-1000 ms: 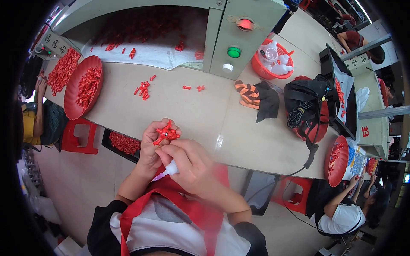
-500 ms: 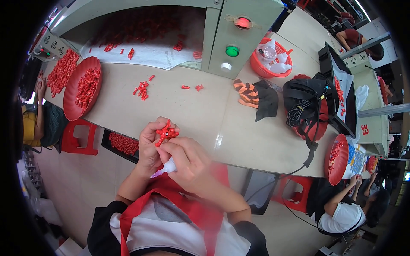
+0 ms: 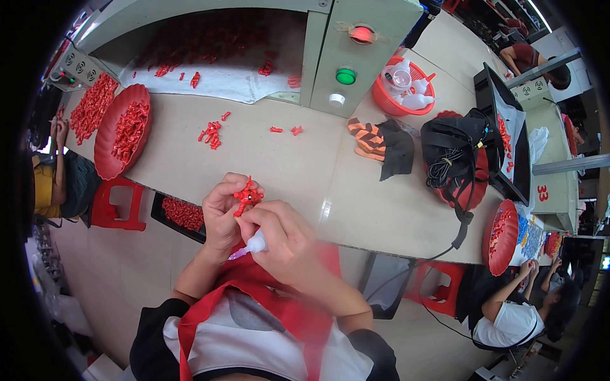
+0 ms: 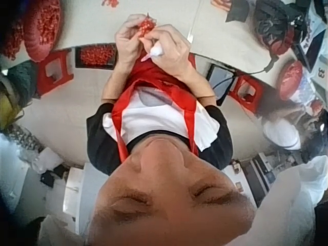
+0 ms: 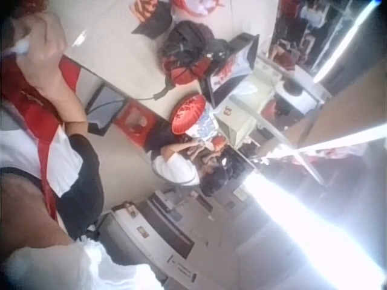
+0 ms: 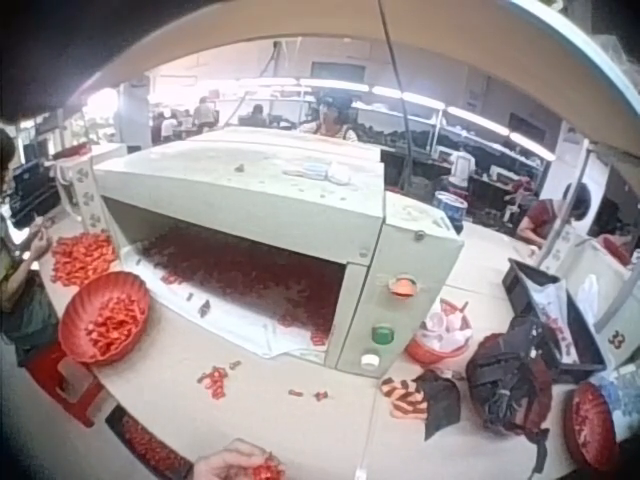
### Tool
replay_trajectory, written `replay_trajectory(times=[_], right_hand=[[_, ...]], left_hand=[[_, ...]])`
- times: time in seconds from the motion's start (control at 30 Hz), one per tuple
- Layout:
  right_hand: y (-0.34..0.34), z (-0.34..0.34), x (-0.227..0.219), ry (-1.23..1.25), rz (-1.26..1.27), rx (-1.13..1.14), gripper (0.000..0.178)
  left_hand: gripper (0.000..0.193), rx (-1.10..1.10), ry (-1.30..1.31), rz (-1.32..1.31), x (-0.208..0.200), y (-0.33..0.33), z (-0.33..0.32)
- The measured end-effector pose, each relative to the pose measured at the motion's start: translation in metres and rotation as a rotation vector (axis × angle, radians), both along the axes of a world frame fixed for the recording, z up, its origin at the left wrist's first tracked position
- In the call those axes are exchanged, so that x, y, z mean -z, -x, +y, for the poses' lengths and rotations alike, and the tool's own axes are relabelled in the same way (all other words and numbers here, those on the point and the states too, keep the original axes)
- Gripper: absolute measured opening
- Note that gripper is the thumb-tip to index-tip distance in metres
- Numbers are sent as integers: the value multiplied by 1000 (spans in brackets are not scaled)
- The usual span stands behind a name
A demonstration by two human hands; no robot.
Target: The person assembles small plastic toy figures by applying glue from a bottle to individual parts and attaching them together by hand.
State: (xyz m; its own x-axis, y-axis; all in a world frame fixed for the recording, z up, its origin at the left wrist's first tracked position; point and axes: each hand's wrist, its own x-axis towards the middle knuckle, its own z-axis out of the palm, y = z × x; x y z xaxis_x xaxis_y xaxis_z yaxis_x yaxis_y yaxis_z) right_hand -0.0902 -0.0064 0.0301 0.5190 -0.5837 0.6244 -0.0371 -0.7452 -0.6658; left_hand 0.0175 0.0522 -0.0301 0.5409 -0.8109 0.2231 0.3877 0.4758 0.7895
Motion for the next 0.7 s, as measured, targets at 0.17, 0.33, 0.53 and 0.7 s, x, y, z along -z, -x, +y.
replay_trajectory(times=[0.17, 0.33, 0.53, 0.7], right_hand=[[0, -1, 3, -8, -8, 8, 22], [0, -2, 2, -21, -10, 8, 21], [1, -2, -3, -54, 22, 35, 25], [1, -4, -2, -58, -4, -17, 31]], left_hand=[[33, -32, -21, -86, 0, -2, 0], [34, -51, -26, -147, 8, -4, 2], [30, -22, 12, -123, 2, -3, 3], [30, -33, -1, -138, 5, -3, 3]])
